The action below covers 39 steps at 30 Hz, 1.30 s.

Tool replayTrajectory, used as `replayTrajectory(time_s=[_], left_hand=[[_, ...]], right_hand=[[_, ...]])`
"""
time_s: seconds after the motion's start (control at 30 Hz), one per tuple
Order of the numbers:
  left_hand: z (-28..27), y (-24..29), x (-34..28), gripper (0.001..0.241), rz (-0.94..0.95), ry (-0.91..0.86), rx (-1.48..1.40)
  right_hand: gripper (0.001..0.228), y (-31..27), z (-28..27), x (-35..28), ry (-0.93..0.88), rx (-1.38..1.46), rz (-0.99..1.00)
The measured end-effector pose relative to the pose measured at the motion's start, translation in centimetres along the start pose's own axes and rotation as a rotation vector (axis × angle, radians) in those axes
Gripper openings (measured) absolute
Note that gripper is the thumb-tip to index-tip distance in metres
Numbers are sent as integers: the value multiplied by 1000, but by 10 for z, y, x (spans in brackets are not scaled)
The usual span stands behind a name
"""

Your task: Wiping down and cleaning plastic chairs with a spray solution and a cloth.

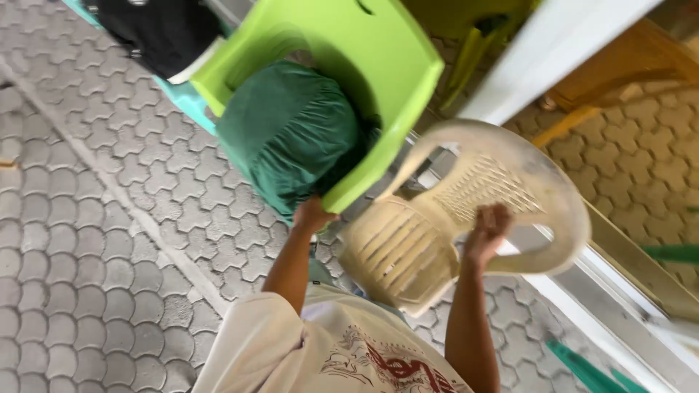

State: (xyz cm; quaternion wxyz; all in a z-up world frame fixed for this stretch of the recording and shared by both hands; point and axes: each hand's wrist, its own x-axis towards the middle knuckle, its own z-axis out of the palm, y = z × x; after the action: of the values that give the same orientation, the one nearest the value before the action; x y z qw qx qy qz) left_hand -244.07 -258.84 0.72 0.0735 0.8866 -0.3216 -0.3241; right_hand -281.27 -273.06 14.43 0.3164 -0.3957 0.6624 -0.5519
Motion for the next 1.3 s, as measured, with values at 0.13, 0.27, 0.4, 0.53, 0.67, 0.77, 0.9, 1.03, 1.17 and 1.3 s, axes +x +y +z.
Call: replayTrajectory(time_s=[0.13, 0.27, 0.4, 0.53, 0.67, 0.77, 0.9, 1.03, 1.17, 1.3], left_hand=[[-14, -3, 28, 100, 240, -296, -36], [3, -15, 48, 117, 550, -468, -265], [14, -21, 40, 104, 537, -438, -257], [34, -16, 40, 104, 402, -456, -203], [33, -8, 32, 102, 304, -394, -130], [20, 2, 30, 104, 302, -411, -153], [1, 16, 20, 99, 304, -406, -213], [4, 27, 10, 96, 288, -374, -226], [10, 24, 11, 91, 290, -308, -268], [22, 9, 31, 86, 381, -359, -250]], right_hand=[[92, 50, 115, -84, -613, 57, 402], [112, 39, 188, -140, -792, 54, 624], [116, 81, 246, -156, -585, -40, 724], [105, 146, 250, -148, -428, -217, 521], [84, 119, 247, -150, -414, -296, 564], [78, 104, 247, -150, -419, -309, 552], [84, 104, 251, -140, -407, -270, 548], [84, 132, 238, -125, -463, -249, 488], [87, 115, 239, -133, -497, -213, 422], [77, 158, 234, -116, -559, -120, 391]])
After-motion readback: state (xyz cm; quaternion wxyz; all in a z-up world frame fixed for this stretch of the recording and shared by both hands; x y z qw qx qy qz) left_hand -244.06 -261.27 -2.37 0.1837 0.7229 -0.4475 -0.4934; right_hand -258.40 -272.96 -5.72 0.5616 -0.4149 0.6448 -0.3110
